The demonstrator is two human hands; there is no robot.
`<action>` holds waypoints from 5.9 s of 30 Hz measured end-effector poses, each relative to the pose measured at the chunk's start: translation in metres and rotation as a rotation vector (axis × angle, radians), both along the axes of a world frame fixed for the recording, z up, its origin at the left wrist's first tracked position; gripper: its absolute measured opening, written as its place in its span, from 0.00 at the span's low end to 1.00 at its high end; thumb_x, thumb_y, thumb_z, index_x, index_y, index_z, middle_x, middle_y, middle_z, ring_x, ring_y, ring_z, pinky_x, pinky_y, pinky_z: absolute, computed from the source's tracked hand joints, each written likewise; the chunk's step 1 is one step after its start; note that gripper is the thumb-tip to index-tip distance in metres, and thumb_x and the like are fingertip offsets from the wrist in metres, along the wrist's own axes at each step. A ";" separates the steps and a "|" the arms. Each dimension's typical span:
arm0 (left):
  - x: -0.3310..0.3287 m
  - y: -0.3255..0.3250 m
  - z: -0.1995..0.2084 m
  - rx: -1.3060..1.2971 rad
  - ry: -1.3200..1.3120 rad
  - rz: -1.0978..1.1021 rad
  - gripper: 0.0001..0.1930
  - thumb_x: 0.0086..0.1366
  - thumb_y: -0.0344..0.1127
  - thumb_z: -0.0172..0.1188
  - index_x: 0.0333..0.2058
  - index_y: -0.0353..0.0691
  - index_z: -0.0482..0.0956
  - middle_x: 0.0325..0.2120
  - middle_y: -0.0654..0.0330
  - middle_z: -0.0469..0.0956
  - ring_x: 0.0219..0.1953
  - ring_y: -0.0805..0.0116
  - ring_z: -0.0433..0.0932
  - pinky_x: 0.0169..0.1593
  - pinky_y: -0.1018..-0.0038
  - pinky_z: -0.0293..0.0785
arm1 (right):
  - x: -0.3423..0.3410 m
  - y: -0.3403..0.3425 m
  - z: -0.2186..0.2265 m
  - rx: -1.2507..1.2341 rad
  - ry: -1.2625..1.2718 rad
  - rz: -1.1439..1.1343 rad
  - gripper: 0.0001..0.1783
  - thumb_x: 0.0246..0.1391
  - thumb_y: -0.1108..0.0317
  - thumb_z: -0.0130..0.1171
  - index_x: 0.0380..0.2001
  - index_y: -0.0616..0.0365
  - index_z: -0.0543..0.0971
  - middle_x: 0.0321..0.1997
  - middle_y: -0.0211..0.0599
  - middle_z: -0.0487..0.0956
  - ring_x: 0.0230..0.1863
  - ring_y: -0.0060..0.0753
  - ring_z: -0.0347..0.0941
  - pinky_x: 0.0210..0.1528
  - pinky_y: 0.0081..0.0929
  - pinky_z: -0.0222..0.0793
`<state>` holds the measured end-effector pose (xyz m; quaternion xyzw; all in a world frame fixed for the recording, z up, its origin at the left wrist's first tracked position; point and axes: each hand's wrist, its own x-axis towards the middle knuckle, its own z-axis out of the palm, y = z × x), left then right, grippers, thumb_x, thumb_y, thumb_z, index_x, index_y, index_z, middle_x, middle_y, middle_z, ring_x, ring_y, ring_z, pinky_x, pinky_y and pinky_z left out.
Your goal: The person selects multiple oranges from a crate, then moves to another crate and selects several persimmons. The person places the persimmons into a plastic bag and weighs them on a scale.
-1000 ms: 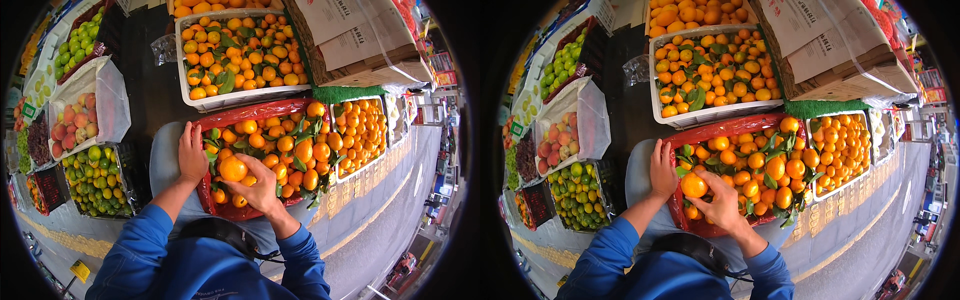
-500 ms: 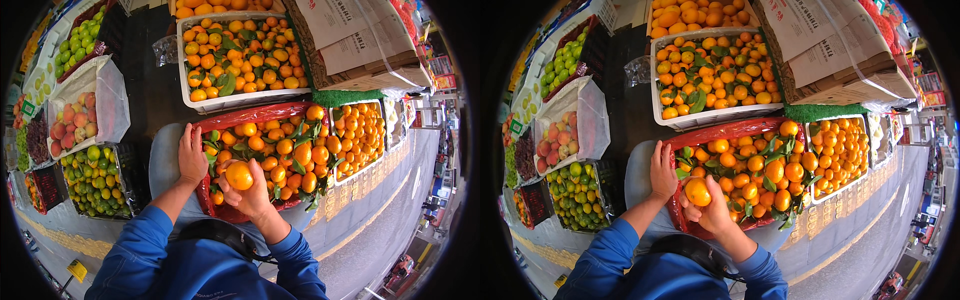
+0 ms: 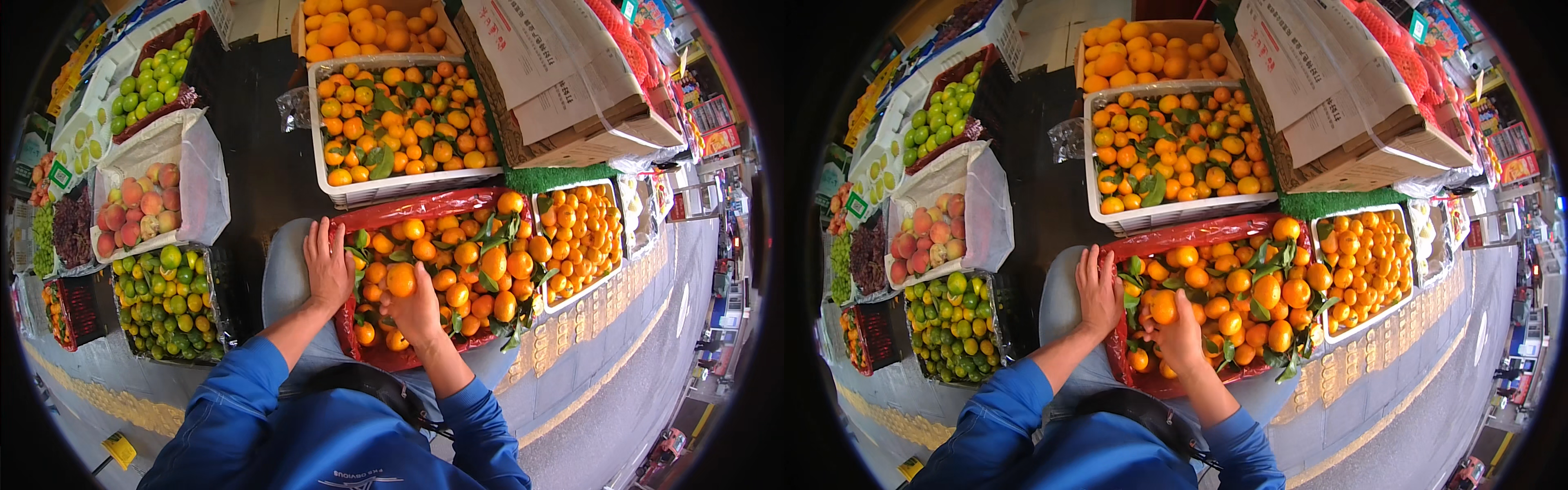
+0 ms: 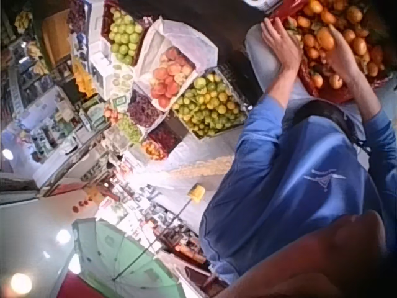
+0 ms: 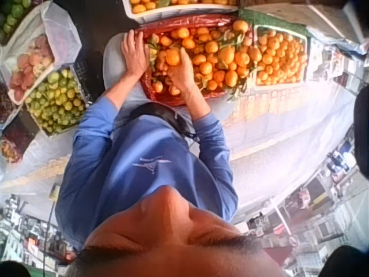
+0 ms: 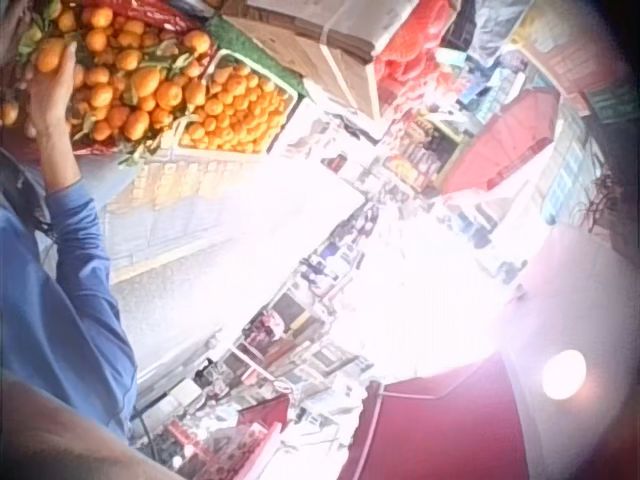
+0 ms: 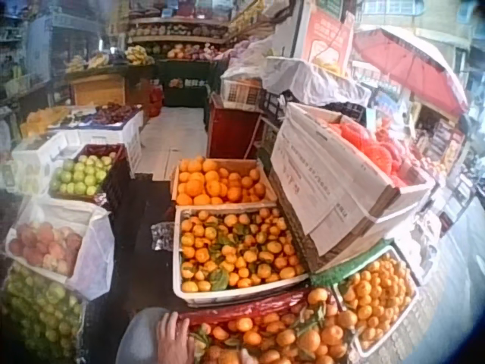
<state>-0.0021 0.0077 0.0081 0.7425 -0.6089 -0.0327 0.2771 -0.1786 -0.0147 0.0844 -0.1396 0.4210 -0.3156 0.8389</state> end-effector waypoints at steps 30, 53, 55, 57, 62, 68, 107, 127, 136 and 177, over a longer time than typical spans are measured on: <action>0.049 0.065 0.005 0.100 1.088 0.127 0.23 0.66 0.35 0.66 0.58 0.36 0.72 0.43 0.56 0.80 0.42 0.70 0.79 0.48 0.73 0.77 | 0.000 -0.027 -0.065 -0.983 1.313 1.369 0.31 0.54 0.42 0.62 0.47 0.58 0.81 0.49 0.54 0.81 0.52 0.53 0.79 0.52 0.44 0.76; 0.044 0.062 0.023 0.053 0.763 0.062 0.25 0.63 0.38 0.67 0.56 0.37 0.73 0.45 0.49 0.82 0.46 0.55 0.83 0.51 0.65 0.77 | 0.066 -0.025 -0.180 -0.899 1.395 1.690 0.22 0.61 0.54 0.56 0.56 0.48 0.80 0.60 0.44 0.81 0.61 0.42 0.78 0.58 0.38 0.74; 0.045 0.064 0.020 0.051 0.774 0.052 0.25 0.64 0.37 0.66 0.57 0.35 0.73 0.47 0.50 0.81 0.48 0.60 0.82 0.54 0.67 0.77 | 0.059 -0.032 -0.180 -0.909 1.380 1.674 0.19 0.61 0.56 0.55 0.49 0.49 0.84 0.57 0.43 0.83 0.58 0.41 0.80 0.55 0.38 0.77; 0.045 0.066 0.016 0.090 0.804 0.050 0.26 0.63 0.39 0.67 0.57 0.36 0.73 0.48 0.49 0.82 0.49 0.58 0.83 0.54 0.67 0.77 | 0.054 -0.039 -0.167 -1.000 1.355 1.606 0.19 0.61 0.56 0.56 0.50 0.49 0.84 0.56 0.43 0.83 0.58 0.41 0.80 0.55 0.38 0.77; 0.032 0.064 0.016 0.238 0.792 0.152 0.30 0.61 0.46 0.68 0.60 0.46 0.71 0.49 0.47 0.81 0.51 0.43 0.81 0.55 0.56 0.76 | 0.081 -0.056 -0.090 -1.346 1.193 1.344 0.19 0.61 0.56 0.57 0.51 0.49 0.84 0.56 0.43 0.83 0.58 0.40 0.80 0.55 0.38 0.77; 0.027 0.071 0.016 0.144 0.700 0.060 0.25 0.52 0.49 0.70 0.48 0.50 0.76 0.30 0.54 0.84 0.32 0.48 0.83 0.35 0.53 0.78 | 0.132 -0.042 -0.047 -1.503 1.208 1.274 0.20 0.60 0.56 0.58 0.52 0.50 0.83 0.55 0.43 0.84 0.57 0.40 0.81 0.55 0.37 0.77; 0.016 0.078 -0.007 -0.035 0.661 -0.011 0.25 0.51 0.48 0.71 0.47 0.51 0.75 0.31 0.54 0.82 0.30 0.46 0.81 0.33 0.53 0.76 | 0.135 -0.044 -0.024 -1.593 1.132 1.231 0.27 0.55 0.56 0.67 0.58 0.50 0.80 0.52 0.41 0.85 0.53 0.36 0.82 0.55 0.34 0.76; 0.031 0.057 0.064 0.281 1.761 -0.029 0.22 0.69 0.37 0.63 0.58 0.40 0.70 0.43 0.54 0.82 0.37 0.66 0.84 0.34 0.75 0.83 | -0.036 -0.045 0.040 -0.831 0.310 0.223 0.37 0.52 0.87 0.64 0.67 0.63 0.69 0.61 0.35 0.76 0.59 0.29 0.75 0.62 0.29 0.72; -0.018 0.024 0.125 0.264 1.615 -0.297 0.31 0.65 0.37 0.72 0.62 0.32 0.69 0.50 0.57 0.78 0.48 0.72 0.80 0.53 0.75 0.78 | -0.034 -0.008 0.076 -1.132 0.534 0.091 0.43 0.45 0.74 0.77 0.65 0.64 0.70 0.69 0.50 0.68 0.70 0.47 0.66 0.69 0.37 0.65; -0.011 0.001 -0.015 0.131 0.009 -0.398 0.23 0.55 0.48 0.70 0.48 0.47 0.80 0.38 0.54 0.83 0.35 0.51 0.85 0.40 0.57 0.82 | -0.257 -0.256 -0.008 -0.852 2.065 0.082 0.34 0.50 0.49 0.71 0.57 0.55 0.77 0.58 0.43 0.79 0.63 0.46 0.69 0.67 0.48 0.57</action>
